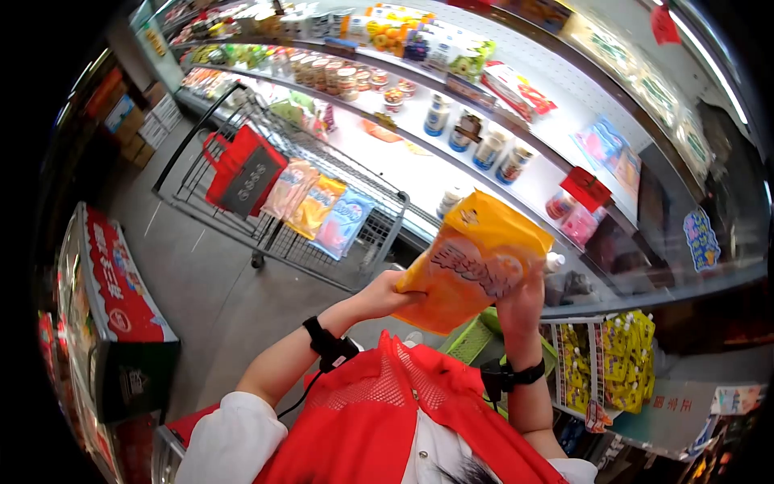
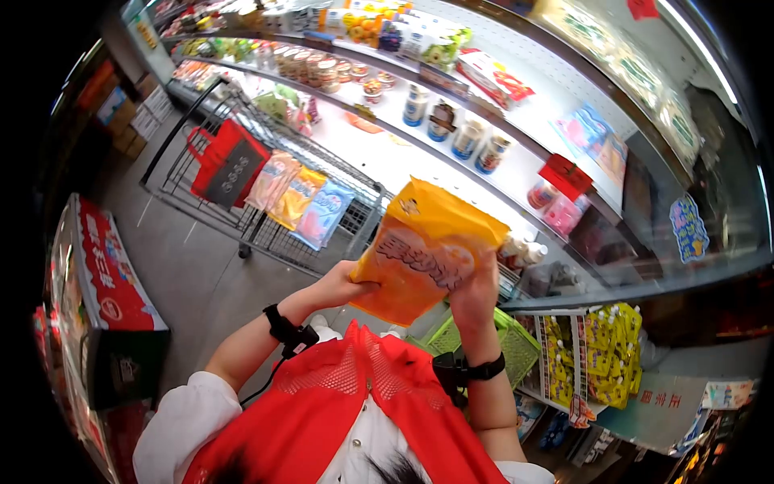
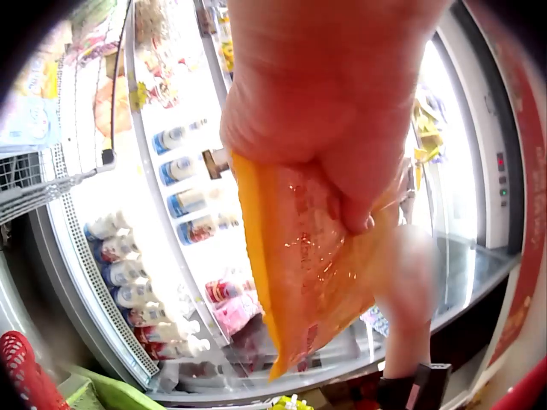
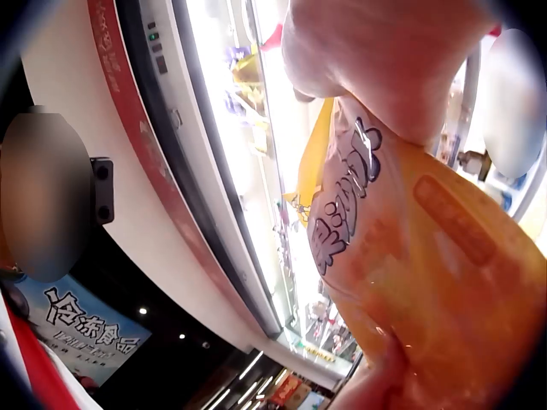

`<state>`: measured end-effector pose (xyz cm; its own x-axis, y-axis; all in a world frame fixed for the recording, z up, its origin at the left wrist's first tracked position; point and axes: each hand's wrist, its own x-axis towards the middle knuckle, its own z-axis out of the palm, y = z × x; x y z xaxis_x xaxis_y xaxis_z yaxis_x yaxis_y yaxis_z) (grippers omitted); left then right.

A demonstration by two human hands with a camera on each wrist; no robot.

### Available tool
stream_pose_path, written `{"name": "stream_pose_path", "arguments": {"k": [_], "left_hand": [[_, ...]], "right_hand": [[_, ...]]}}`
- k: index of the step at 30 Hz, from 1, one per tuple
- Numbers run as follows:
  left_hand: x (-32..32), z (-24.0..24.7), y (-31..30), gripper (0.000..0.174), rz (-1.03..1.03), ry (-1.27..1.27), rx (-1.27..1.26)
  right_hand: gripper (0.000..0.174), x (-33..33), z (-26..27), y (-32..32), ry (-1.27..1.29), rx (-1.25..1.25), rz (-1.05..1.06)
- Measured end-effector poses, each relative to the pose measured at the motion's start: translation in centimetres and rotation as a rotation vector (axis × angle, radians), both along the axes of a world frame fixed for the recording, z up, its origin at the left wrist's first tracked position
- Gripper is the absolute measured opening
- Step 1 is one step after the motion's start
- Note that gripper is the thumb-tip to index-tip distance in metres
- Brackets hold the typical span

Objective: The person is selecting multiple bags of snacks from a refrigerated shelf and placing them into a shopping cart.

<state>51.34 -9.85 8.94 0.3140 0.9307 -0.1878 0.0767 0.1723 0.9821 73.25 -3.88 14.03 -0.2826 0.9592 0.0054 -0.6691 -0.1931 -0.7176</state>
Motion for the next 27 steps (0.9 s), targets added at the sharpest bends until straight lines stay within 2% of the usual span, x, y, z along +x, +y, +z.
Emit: {"name": "stream_pose_path", "arguments": {"k": [1,2,3,4,6,8,10,14,17,19,20,22,24,27], "left_hand": [[-1.2,0.3,-1.2,0.025,0.03,0.003,-0.005],[-2.6,0.9,-2.6,0.025,0.146,-0.055,-0.098],[-4.0,1.5,-3.9,0.026,0.263,-0.113,-0.189],[-5.5,1.5,-5.3,0.026,0.286,-0.107,-0.198],[-8.8,1.4,-7.9,0.029,0.48,-0.305,-0.304],[-13.1,1.3,-10.5,0.03,0.523,-0.344,-0.332],[-17.9,1.3,-13.1,0.031,0.461,-0.186,-0.447],[-25.4,-1.1,-18.1,0.031,0.469,-0.025,-0.522],[-29.4,-1.9,-20.0,0.032,0.462,0.019,-0.458],[-31.9,-2.2,-19.7,0.035,0.429,0.087,-0.359],[-33.2,-2.2,-19.6,0.035,0.407,0.087,-0.364],[-35.0,0.3,-18.3,0.039,0.544,-0.006,-0.441],[-37.3,-0.4,-17.5,0.038,0.558,-0.064,-0.44],[-39.6,-1.8,-15.7,0.036,0.642,-0.088,-0.446]], "right_hand": [[0.038,-2.5,0.2,0.0,-0.042,0.049,0.05],[0.038,-4.8,-0.3,-0.6,-0.034,0.039,0.071],[0.036,-7.0,-1.4,-1.2,-0.136,0.003,0.158],[0.037,-9.4,-2.4,-2.1,-0.238,-0.03,0.245],[0.044,-13.9,-3.9,-4.9,-0.362,-0.052,0.397],[0.041,-18.1,-5.5,-7.4,-0.318,-0.148,0.555],[0.036,-22.2,-6.2,-9.8,-0.223,-0.288,0.658],[0.033,-29.6,-9.6,-14.1,-0.182,-0.384,0.667],[0.032,-33.8,-10.1,-14.7,-0.203,-0.434,0.703],[0.031,-35.7,-10.2,-14.5,-0.21,-0.431,0.646],[0.031,-36.3,-10.2,-13.9,-0.224,-0.431,0.615],[0.031,-37.1,-10.7,-11.9,-0.263,-0.533,0.558],[0.031,-37.3,-12.6,-9.3,-0.326,-0.67,0.492],[0.034,-37.3,-17.6,-5.3,-0.25,-0.775,0.385]]}}
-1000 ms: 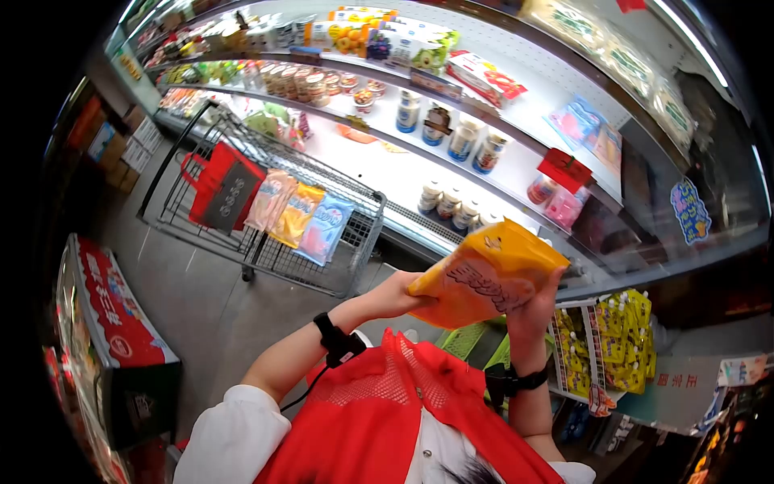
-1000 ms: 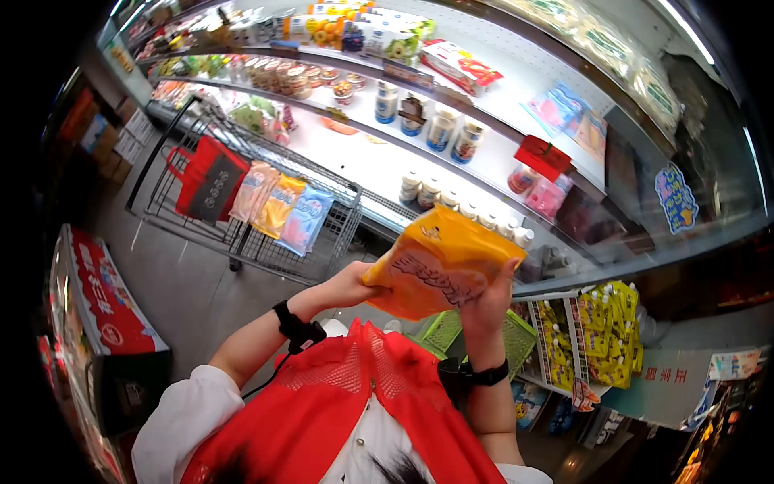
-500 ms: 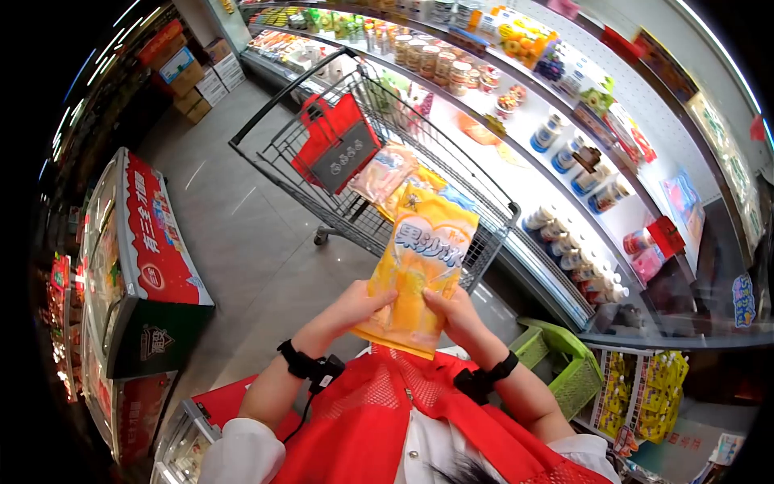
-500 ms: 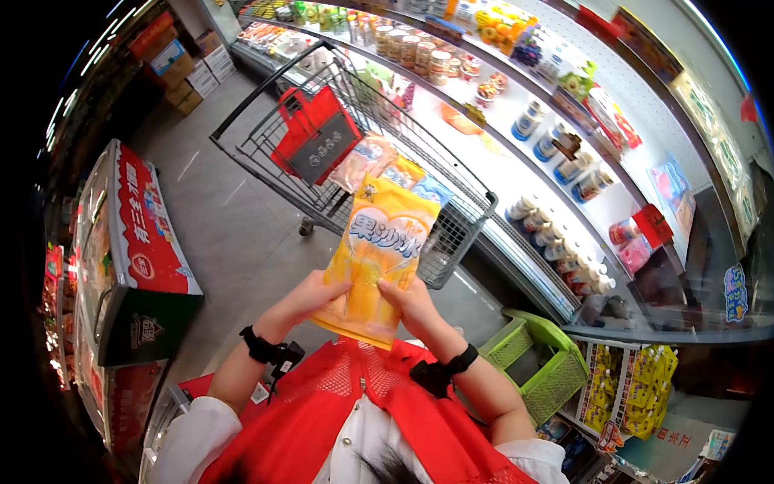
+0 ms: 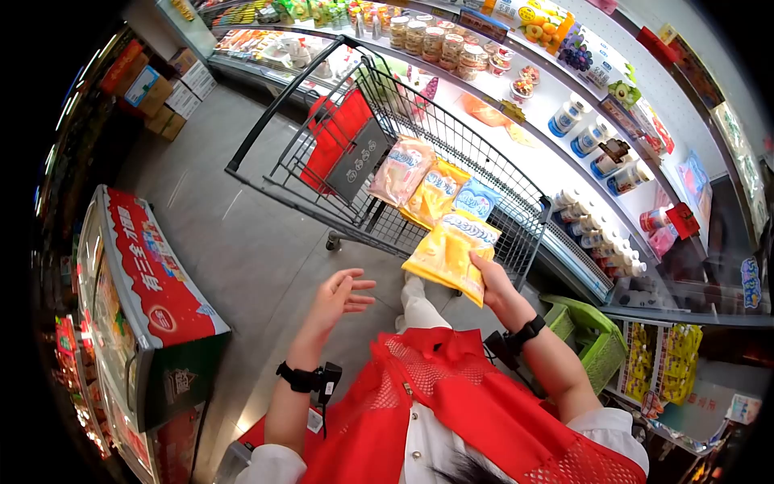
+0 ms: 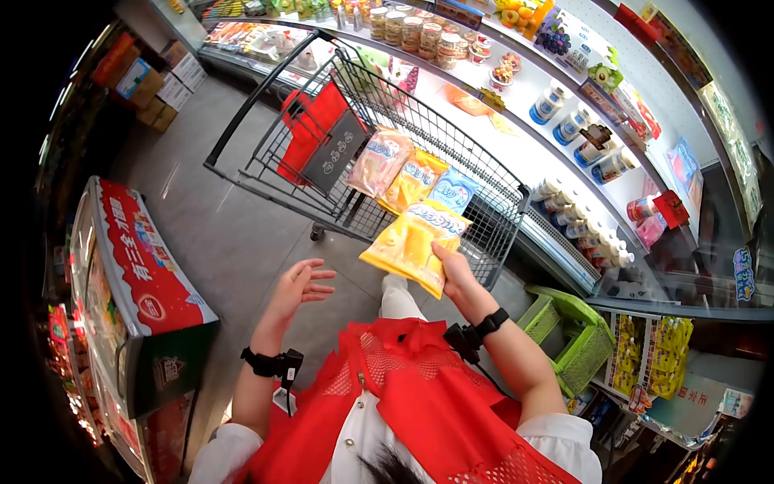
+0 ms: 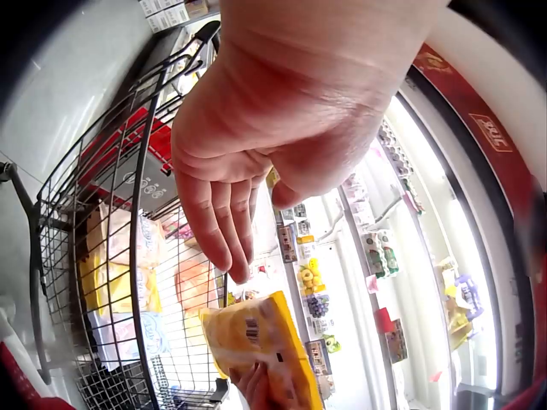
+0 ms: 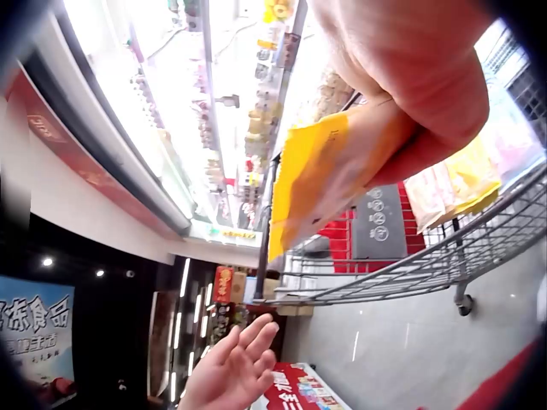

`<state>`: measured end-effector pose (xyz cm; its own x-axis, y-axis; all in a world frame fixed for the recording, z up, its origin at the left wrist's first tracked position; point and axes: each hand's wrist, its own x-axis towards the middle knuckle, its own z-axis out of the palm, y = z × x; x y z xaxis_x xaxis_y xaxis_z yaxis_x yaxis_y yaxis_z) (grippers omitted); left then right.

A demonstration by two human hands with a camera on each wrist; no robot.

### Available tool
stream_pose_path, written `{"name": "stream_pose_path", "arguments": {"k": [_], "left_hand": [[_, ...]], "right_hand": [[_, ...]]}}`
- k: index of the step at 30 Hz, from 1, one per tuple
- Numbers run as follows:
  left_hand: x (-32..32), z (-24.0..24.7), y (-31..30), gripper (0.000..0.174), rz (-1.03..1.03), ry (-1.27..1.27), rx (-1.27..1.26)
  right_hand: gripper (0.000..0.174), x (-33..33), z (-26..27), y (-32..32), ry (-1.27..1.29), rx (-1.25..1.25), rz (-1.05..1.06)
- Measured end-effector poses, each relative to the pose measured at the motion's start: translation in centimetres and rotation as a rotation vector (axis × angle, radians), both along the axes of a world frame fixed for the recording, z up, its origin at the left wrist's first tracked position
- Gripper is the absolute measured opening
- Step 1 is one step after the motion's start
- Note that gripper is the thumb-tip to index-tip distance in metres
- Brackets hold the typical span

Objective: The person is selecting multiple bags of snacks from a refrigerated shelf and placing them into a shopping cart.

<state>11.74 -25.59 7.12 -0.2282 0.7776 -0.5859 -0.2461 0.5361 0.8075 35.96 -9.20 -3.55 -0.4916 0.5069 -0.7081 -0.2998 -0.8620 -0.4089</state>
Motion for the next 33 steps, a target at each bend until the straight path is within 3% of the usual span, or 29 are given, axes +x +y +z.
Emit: {"name": "stream_pose_path", "arguments": {"k": [5,9,12,17,19,20,21,23,28,33], "left_hand": [[-3.6,-2.7,4.9,0.034,-0.049,-0.027,-0.061],[-6.7,-4.7,11.3,0.032,0.014,-0.01,-0.117],[-8.4,-6.9,15.4,0.031,0.018,0.009,-0.11],[-9.2,-10.6,19.9,0.03,-0.029,0.004,-0.186],[-9.1,-12.1,21.4,0.03,-0.061,-0.004,-0.219],[-9.1,-12.7,22.0,0.03,-0.091,-0.011,-0.236],[-9.1,-13.3,22.7,0.03,-0.122,-0.017,-0.249],[-9.3,-14.0,24.2,0.03,-0.166,-0.026,-0.261],[-9.6,-15.7,27.6,0.029,-0.269,0.007,-0.233],[-9.9,-17.9,28.5,0.029,-0.292,0.023,-0.26]], "right_hand": [[0.034,-2.5,-6.8,7.3,-0.119,-0.072,-0.143],[0.033,-6.1,-16.8,12.7,-0.369,0.077,-0.1],[0.029,-9.1,-23.5,15.9,-0.407,0.144,-0.125],[0.035,-10.8,-27.2,19.9,-0.406,0.232,-0.107],[0.055,-10.9,-27.5,20.8,-1.054,0.579,0.145],[0.074,-11.5,-28.0,21.0,-1.322,0.53,0.17],[0.074,-11.8,-27.1,21.3,-1.332,0.508,0.165],[0.08,-12.5,-24.6,21.8,-1.529,0.928,0.485],[0.097,-13.9,-26.9,22.6,-1.379,1.0,0.749],[0.103,-15.2,-29.7,23.3,-1.409,0.866,0.906]]}}
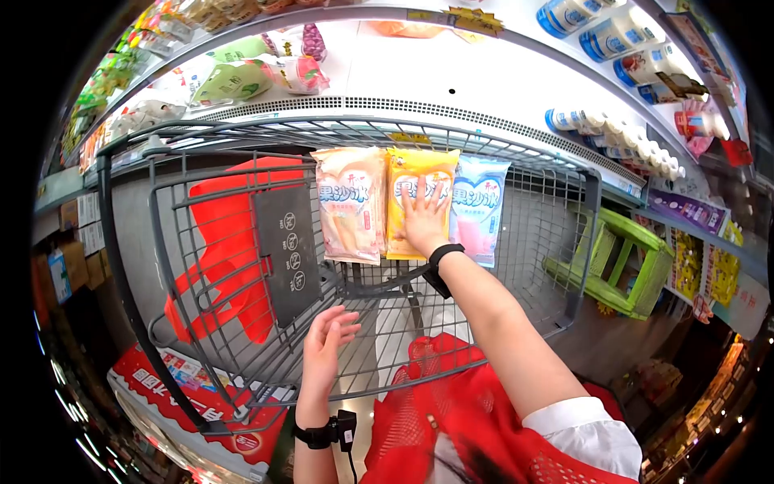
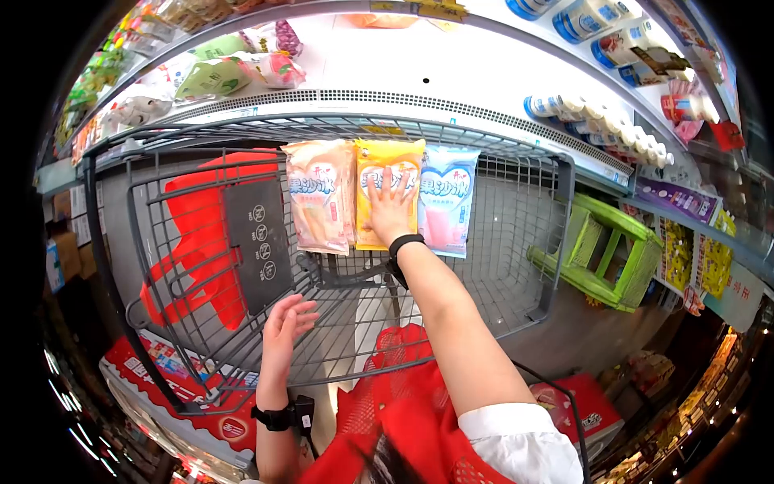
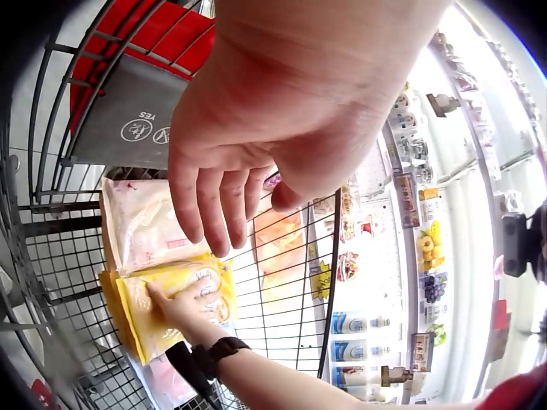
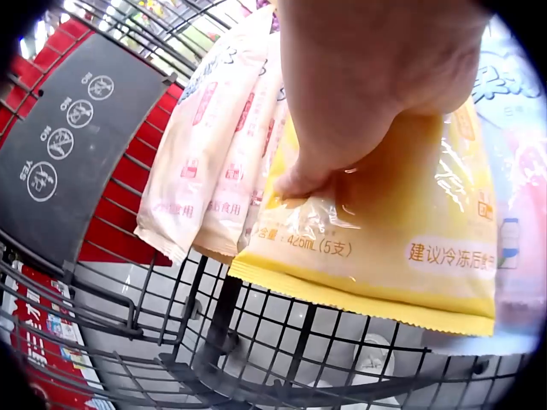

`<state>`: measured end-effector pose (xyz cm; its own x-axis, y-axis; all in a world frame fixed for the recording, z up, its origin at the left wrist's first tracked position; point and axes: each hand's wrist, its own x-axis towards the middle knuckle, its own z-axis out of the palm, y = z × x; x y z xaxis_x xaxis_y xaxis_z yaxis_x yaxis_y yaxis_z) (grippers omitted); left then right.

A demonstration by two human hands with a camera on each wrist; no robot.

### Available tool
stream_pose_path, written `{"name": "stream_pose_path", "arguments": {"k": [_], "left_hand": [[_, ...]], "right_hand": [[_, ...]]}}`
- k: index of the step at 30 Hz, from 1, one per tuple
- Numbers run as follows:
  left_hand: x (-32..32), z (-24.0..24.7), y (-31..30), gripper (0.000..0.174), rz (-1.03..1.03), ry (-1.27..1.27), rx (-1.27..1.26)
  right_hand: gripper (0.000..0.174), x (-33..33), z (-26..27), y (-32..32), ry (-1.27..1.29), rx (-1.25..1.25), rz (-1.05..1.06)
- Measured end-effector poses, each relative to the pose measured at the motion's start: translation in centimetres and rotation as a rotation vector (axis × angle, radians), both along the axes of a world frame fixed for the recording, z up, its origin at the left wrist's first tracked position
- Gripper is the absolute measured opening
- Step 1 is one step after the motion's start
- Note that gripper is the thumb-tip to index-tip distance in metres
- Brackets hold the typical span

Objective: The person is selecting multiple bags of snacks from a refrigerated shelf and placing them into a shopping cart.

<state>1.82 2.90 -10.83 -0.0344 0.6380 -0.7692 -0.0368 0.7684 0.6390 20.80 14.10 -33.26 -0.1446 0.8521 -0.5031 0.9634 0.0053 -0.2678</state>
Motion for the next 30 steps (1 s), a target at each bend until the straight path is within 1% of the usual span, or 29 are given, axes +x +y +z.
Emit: {"name": "stream_pose_path", "arguments": {"k": [2,4,7,8,10,11,12,13,14,16,17,18,19,20,23,24,25,26,27,28,30], "left_hand": [[-0.2,-0.6,0.2,0.029,-0.02,-0.005,-0.02],[-0.5,-1.2,0.7,0.029,-0.05,0.014,-0.014],[-0.2,0.4,0.9,0.028,-0.062,-0.004,0.024],[-0.5,1.1,1.1,0.028,-0.083,-0.007,0.059],[-1.3,2.6,0.9,0.028,-0.096,0.015,0.111],[-1.7,3.3,0.8,0.028,-0.106,0.024,0.148],[-2.2,3.9,0.6,0.028,-0.11,0.025,0.17],[-3.0,4.5,0.4,0.028,-0.112,0.038,0.173],[-3.6,5.0,0.1,0.027,-0.115,0.045,0.177],[-4.6,6.4,-0.3,0.027,-0.12,0.048,0.216],[-4.9,7.1,-0.5,0.027,-0.127,0.053,0.229],[-5.2,7.7,-0.7,0.027,-0.133,0.059,0.243],[-5.7,8.3,-0.9,0.027,-0.14,0.058,0.266],[-6.0,8.7,-1.0,0.027,-0.156,0.066,0.289],[-6.6,9.5,-0.7,0.026,-0.205,0.089,0.338],[-6.7,9.4,-0.5,0.026,-0.213,0.077,0.37],[-6.6,9.3,-0.3,0.027,-0.453,0.437,0.581],[-6.2,9.8,-0.1,0.029,-0.687,0.814,0.779],[-5.3,10.9,0.5,0.033,-0.775,0.934,0.826],[-4.6,11.3,0.9,0.033,-0.776,0.933,0.858],[-3.3,10.8,2.1,0.033,-0.885,1.015,0.97]], "right_hand": [[0.103,-0.4,-0.7,-0.3,-0.05,0.07,0.005],[0.104,-0.4,-0.5,0.7,-0.047,0.044,0.003],[0.104,0.2,1.4,1.5,-0.043,-0.09,0.027],[0.105,0.6,2.5,2.1,-0.063,-0.165,0.084],[0.097,1.6,4.7,2.7,0.074,-0.178,0.086],[0.085,2.3,6.2,2.9,0.082,-0.162,0.112],[0.085,3.2,6.2,2.5,0.081,-0.139,0.109],[0.079,4.2,5.3,1.7,0.319,-0.039,-0.034],[0.073,5.5,5.4,1.1,0.553,0.065,-0.171],[0.061,8.0,9.5,-1.0,0.479,0.223,-0.197],[0.056,9.6,11.2,-2.5,0.491,0.302,-0.245],[0.052,10.8,13.9,-4.1,0.463,0.334,-0.309],[0.049,12.5,15.0,-5.9,0.508,0.418,-0.336],[0.046,14.1,16.9,-7.9,0.485,0.514,-0.349],[0.042,18.9,20.9,-15.0,0.376,0.605,-0.501],[0.04,20.6,21.1,-17.9,0.323,0.637,-0.541],[0.038,22.5,21.0,-20.8,0.308,0.647,-0.597],[0.037,23.8,21.2,-24.2,0.253,0.599,-0.674],[0.037,25.1,20.6,-27.4,0.223,0.557,-0.744],[0.037,26.3,19.8,-31.1,0.175,0.508,-0.792],[0.039,27.6,17.4,-39.3,0.031,0.339,-0.921]]}}
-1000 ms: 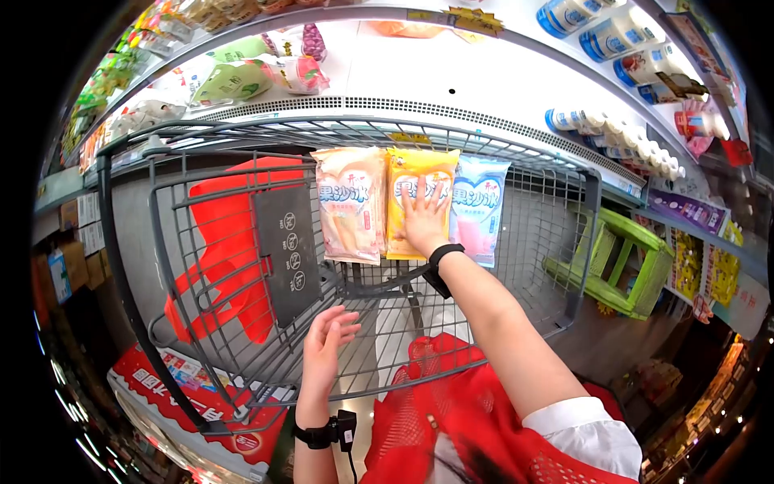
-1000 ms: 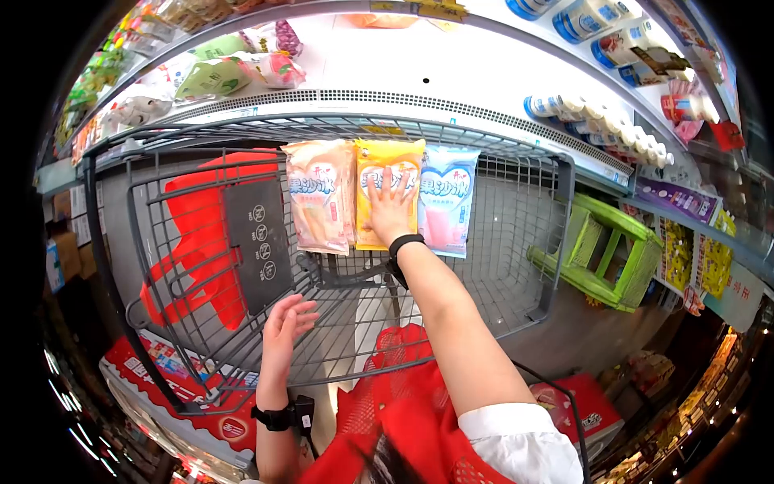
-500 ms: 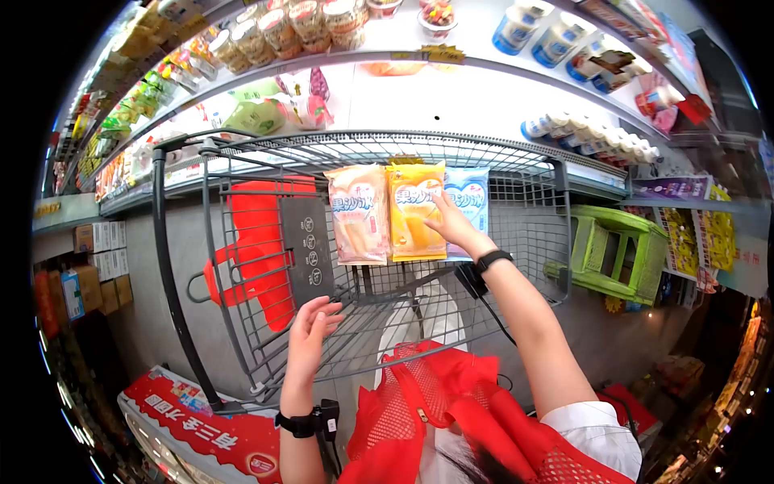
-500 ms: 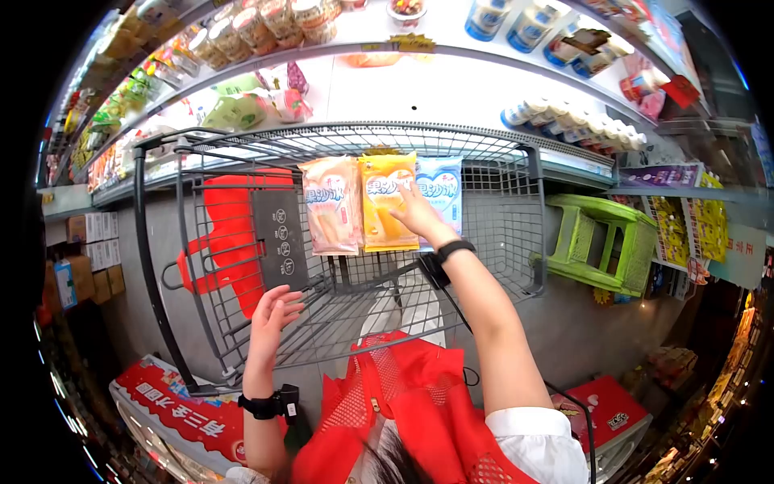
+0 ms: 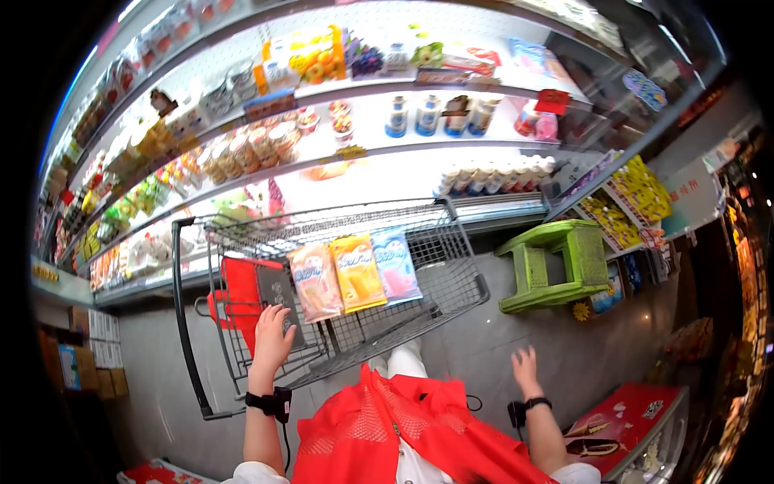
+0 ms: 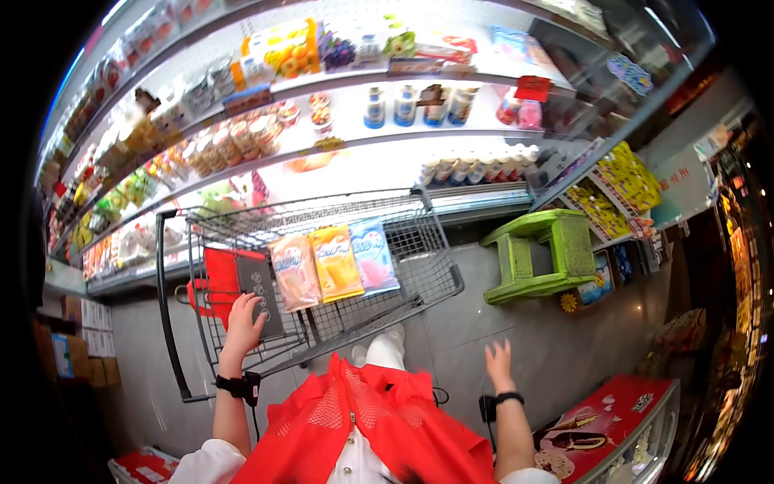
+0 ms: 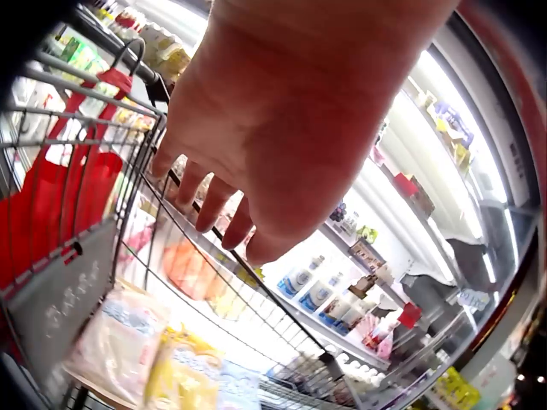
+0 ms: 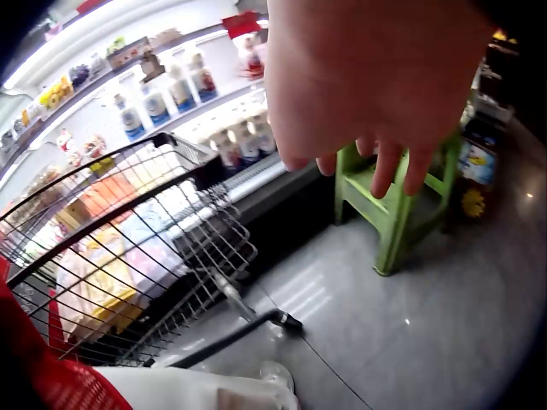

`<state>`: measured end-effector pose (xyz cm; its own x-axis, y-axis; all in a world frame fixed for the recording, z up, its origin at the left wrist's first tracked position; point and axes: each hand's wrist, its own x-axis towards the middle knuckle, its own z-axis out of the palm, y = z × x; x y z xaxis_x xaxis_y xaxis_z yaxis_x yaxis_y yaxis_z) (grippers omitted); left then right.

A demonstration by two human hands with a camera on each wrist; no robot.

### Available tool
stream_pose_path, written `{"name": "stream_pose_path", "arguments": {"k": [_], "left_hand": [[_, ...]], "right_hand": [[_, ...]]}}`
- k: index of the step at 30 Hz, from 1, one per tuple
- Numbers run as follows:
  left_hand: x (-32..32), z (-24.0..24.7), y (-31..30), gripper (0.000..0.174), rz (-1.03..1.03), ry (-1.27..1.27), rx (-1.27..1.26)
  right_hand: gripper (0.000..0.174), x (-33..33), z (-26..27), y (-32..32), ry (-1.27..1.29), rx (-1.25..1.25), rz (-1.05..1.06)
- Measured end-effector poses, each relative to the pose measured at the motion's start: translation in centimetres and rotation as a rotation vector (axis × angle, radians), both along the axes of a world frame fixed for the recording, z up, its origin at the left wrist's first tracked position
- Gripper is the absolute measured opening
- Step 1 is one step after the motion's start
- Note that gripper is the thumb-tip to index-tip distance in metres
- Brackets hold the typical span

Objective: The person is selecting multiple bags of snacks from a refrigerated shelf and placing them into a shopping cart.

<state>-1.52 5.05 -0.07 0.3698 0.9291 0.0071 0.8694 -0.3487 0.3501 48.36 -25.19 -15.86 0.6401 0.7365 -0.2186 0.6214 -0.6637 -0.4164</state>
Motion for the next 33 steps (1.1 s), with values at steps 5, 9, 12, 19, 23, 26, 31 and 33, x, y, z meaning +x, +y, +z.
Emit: {"name": "stream_pose_path", "arguments": {"k": [5,9,12,19,23,26,31,33], "left_hand": [[7.6,1.4,2.8,0.034,-0.168,0.046,0.081],[15.0,1.9,4.4,0.032,-0.28,-0.118,-0.124],[21.9,1.8,3.8,0.031,-0.308,-0.26,-0.396],[40.9,2.7,0.7,0.032,-0.526,-0.371,-0.583],[46.8,5.9,-0.9,0.03,-0.54,-0.569,-0.83],[47.8,7.0,-0.8,0.029,-0.531,-0.672,-0.846],[46.2,6.0,2.5,0.026,-0.189,-0.798,-0.809],[45.5,5.7,4.1,0.025,0.003,-0.847,-0.794]], "right_hand": [[0.038,-3.4,-4.6,-18.6,0.338,-0.446,-0.459],[0.04,-4.3,-8.6,-27.2,0.605,-0.637,-0.444],[0.04,-0.8,-9.0,-28.0,0.644,-0.595,-0.513],[0.042,20.0,-12.8,-29.5,0.419,-0.269,-0.63],[0.029,32.9,0.4,-19.3,0.11,0.164,-0.506],[0.026,36.3,10.2,-12.0,-0.048,0.262,-0.346],[0.031,35.8,20.5,0.0,0.235,0.062,-0.267],[0.034,36.7,18.3,2.9,0.297,0.05,-0.146]]}}
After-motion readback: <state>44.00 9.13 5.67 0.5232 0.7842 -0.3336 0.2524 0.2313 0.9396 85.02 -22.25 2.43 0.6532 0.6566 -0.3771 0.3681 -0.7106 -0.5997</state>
